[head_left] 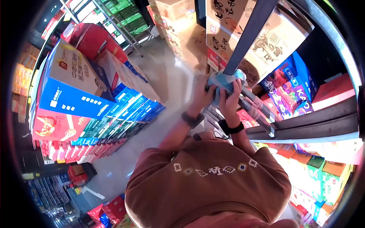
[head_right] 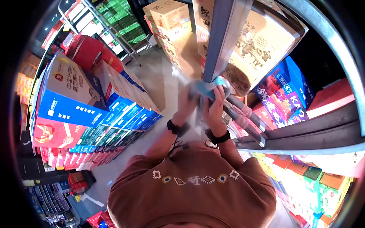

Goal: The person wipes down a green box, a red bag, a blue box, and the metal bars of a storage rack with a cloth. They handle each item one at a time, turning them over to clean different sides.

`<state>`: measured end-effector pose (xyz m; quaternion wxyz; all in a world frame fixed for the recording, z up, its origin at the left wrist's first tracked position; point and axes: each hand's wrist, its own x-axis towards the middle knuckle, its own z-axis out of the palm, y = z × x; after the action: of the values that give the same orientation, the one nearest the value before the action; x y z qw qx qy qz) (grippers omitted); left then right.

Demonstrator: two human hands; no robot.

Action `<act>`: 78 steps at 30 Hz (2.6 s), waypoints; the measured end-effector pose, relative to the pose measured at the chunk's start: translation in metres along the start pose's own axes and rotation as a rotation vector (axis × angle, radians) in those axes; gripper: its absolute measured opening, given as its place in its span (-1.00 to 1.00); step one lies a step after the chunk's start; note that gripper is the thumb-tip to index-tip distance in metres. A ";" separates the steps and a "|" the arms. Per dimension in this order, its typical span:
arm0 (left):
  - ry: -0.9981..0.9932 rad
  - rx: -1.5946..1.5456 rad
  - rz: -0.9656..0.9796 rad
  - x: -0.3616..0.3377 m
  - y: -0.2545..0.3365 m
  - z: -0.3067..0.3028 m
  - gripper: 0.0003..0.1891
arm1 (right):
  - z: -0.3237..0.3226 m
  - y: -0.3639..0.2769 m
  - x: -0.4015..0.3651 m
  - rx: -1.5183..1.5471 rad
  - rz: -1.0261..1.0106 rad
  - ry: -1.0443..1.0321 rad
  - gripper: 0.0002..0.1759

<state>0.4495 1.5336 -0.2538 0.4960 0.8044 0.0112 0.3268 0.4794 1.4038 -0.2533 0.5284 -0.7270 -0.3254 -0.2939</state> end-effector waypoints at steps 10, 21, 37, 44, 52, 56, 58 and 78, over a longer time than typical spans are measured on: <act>0.037 -0.314 0.297 0.115 0.110 -0.029 -0.64 | -0.028 -0.069 0.120 -0.188 -0.078 0.143 -0.29; -0.181 -0.267 -0.016 0.042 0.003 -0.014 -0.57 | 0.006 -0.028 0.012 -0.227 0.152 0.122 -0.35; -0.067 -0.337 0.413 0.112 0.103 -0.051 -0.69 | 0.001 -0.048 0.109 -0.093 -0.120 0.336 -0.25; -0.361 -0.244 0.141 0.057 0.023 -0.051 -0.73 | 0.010 0.002 0.011 -0.263 0.083 0.105 -0.42; -0.010 0.034 0.304 0.029 0.012 -0.115 -0.65 | 0.054 -0.024 0.003 -0.580 -0.201 0.176 -0.48; 0.342 0.392 0.585 0.031 0.051 -0.213 -0.66 | 0.105 -0.084 0.039 -0.288 -0.286 -0.045 -0.71; 0.475 0.470 0.647 0.025 0.058 -0.254 -0.71 | 0.150 -0.096 0.041 0.074 -0.197 -0.137 -0.70; 0.881 1.167 0.420 -0.043 0.023 -0.484 -0.46 | 0.371 -0.307 0.040 0.362 -0.553 -0.152 -0.82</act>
<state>0.1487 1.8901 -0.1146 -0.1329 0.7166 0.2261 0.6463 0.2941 1.8371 -0.1449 0.5234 -0.5256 -0.5955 -0.3085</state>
